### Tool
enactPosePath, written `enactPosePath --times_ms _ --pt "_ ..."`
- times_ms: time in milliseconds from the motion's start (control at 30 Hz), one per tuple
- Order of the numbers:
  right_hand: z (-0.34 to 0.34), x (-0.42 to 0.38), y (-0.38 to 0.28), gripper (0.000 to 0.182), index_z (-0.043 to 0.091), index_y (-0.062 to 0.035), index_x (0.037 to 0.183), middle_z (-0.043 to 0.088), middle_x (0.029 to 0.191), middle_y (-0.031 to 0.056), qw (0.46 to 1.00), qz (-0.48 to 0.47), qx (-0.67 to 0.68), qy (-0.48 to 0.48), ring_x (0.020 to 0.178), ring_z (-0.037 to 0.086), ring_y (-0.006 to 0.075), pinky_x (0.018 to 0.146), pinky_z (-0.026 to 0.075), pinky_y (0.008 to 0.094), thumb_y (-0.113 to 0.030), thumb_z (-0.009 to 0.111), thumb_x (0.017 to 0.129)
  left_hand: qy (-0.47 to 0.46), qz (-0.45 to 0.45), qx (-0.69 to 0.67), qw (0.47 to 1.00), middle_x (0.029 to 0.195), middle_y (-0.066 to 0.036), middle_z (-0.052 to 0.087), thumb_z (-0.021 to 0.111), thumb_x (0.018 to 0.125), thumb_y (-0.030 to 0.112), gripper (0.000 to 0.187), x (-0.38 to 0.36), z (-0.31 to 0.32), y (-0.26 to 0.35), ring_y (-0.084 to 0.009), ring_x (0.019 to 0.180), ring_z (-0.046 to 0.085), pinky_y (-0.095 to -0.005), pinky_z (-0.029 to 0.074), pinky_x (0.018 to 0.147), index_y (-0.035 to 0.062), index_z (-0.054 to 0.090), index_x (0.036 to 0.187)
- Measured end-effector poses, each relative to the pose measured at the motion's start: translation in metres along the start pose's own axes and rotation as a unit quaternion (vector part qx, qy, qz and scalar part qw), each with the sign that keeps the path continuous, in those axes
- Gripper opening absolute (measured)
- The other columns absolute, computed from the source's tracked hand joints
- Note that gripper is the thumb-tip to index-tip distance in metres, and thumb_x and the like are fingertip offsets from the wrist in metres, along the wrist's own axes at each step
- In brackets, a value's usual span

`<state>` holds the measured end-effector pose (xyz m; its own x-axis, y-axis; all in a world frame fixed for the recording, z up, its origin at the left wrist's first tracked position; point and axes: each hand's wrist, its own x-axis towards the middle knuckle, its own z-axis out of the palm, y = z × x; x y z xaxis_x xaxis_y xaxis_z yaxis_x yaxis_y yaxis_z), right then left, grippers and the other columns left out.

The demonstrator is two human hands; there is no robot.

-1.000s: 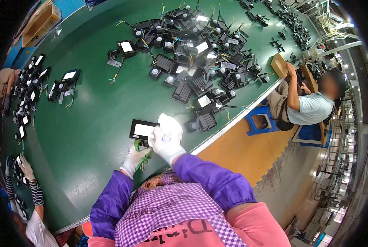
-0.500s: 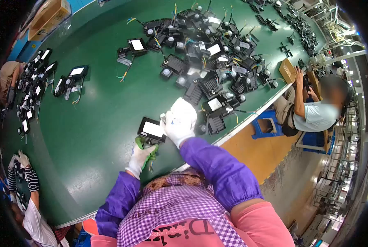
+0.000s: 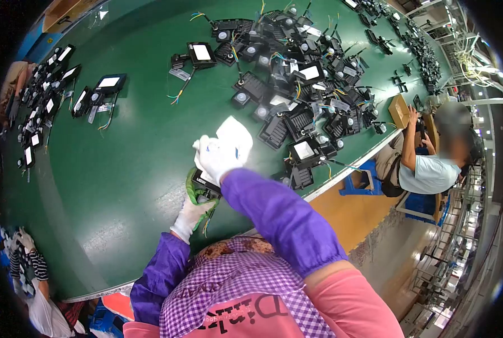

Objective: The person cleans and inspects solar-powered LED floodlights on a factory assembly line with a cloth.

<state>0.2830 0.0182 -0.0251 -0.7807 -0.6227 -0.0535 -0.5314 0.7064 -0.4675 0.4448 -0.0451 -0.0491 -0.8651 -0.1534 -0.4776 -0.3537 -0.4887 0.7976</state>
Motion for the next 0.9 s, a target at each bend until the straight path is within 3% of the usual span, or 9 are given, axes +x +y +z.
enactPosePath --times_ms 133,233,367,467,533,600,667,767,900 --pt "-0.027 -0.033 -0.032 0.025 0.062 -0.0055 0.096 0.062 0.079 0.0144 0.95 -0.139 -0.201 0.193 0.082 0.062 0.0346 0.071 0.047 0.0502 -0.024 0.06 0.078 0.024 0.088 0.058 0.994 0.136 -0.014 0.046 0.075 0.068 -0.011 0.106 0.006 0.003 -0.005 -0.02 0.122 0.048 -0.0342 0.047 0.098 0.0099 0.014 0.152" --pt "-0.046 -0.031 -0.048 0.021 0.065 -0.0083 0.08 0.063 0.081 0.0178 0.986 -0.1 -0.125 0.039 0.078 0.062 0.0357 0.069 0.047 0.0504 -0.028 0.06 0.077 0.024 0.036 0.012 0.999 0.137 -0.011 0.044 0.075 0.068 -0.011 0.102 0.002 0.005 -0.001 -0.0206 0.12 0.05 -0.0342 0.048 0.098 0.0088 0.018 0.151" --pt "-0.026 0.026 -0.025 0.016 0.063 -0.0108 0.076 0.06 0.059 0.0066 0.993 0.108 -0.046 -0.03 0.071 0.062 0.0328 0.068 0.048 0.0469 -0.027 0.06 0.079 0.03 0.075 0.061 0.995 0.135 -0.012 0.047 0.076 0.068 -0.009 0.095 0.002 0.001 -0.007 -0.0207 0.12 0.051 -0.0338 0.046 0.101 0.0054 0.024 0.148" --pt "-0.021 -0.008 -0.028 0.016 0.061 -0.0104 0.081 0.063 0.065 0.0091 0.983 -0.115 -0.13 0.066 0.075 0.064 0.0327 0.076 0.046 0.0485 -0.026 0.059 0.08 0.052 0.107 0.109 0.987 0.133 -0.011 0.048 0.077 0.067 -0.007 0.094 0.005 0.006 -0.004 -0.0202 0.119 0.052 -0.0334 0.045 0.101 0.0047 0.027 0.146" --pt "-0.015 -0.03 -0.039 0.016 0.06 -0.0107 0.082 0.06 0.068 0.01 0.981 -0.13 -0.142 -0.015 0.074 0.062 0.0331 0.073 0.046 0.0483 -0.025 0.062 0.075 0.048 0.09 0.145 0.984 0.133 -0.011 0.049 0.078 0.067 -0.007 0.096 0.0 0.005 0.0 -0.02 0.118 0.052 -0.0332 0.046 0.1 0.0051 0.026 0.147" --pt "-0.025 -0.009 -0.033 0.018 0.061 -0.0099 0.082 0.061 0.07 0.0096 0.974 -0.12 -0.167 0.092 0.073 0.063 0.0322 0.063 0.047 0.0468 -0.027 0.063 0.075 0.043 0.067 0.007 0.997 0.13 -0.011 0.05 0.077 0.066 -0.006 0.097 -0.003 0.011 0.01 -0.0194 0.115 0.054 -0.0325 0.048 0.096 0.0065 0.026 0.147" --pt "-0.017 0.026 -0.015 0.017 0.061 -0.0077 0.079 0.061 0.07 0.0104 0.99 0.035 -0.134 0.01 0.068 0.062 0.0288 0.06 0.048 0.0445 -0.025 0.062 0.078 0.039 -0.006 0.036 0.999 0.131 -0.011 0.05 0.077 0.066 -0.006 0.097 -0.007 0.011 0.022 -0.0193 0.116 0.054 -0.0327 0.047 0.097 0.0057 0.026 0.147" --pt "-0.026 -0.007 -0.03 0.02 0.06 -0.0077 0.08 0.062 0.078 0.0127 0.964 -0.174 -0.161 0.125 0.076 0.06 0.037 0.072 0.048 0.0476 -0.027 0.063 0.079 0.067 0.109 0.119 0.984 0.13 -0.011 0.05 0.078 0.066 -0.005 0.096 -0.001 0.009 0.004 -0.0195 0.117 0.053 -0.0328 0.046 0.099 0.0044 0.026 0.147" --pt "-0.017 -0.014 -0.028 0.031 0.063 -0.0036 0.096 0.059 0.095 0.0172 0.984 -0.115 -0.127 0.053 0.08 0.059 0.0357 0.072 0.047 0.0486 -0.025 0.065 0.074 0.046 0.024 0.045 0.998 0.13 -0.013 0.051 0.079 0.066 -0.003 0.098 -0.004 0.011 0.016 -0.02 0.117 0.053 -0.0324 0.045 0.1 0.0031 0.024 0.147"
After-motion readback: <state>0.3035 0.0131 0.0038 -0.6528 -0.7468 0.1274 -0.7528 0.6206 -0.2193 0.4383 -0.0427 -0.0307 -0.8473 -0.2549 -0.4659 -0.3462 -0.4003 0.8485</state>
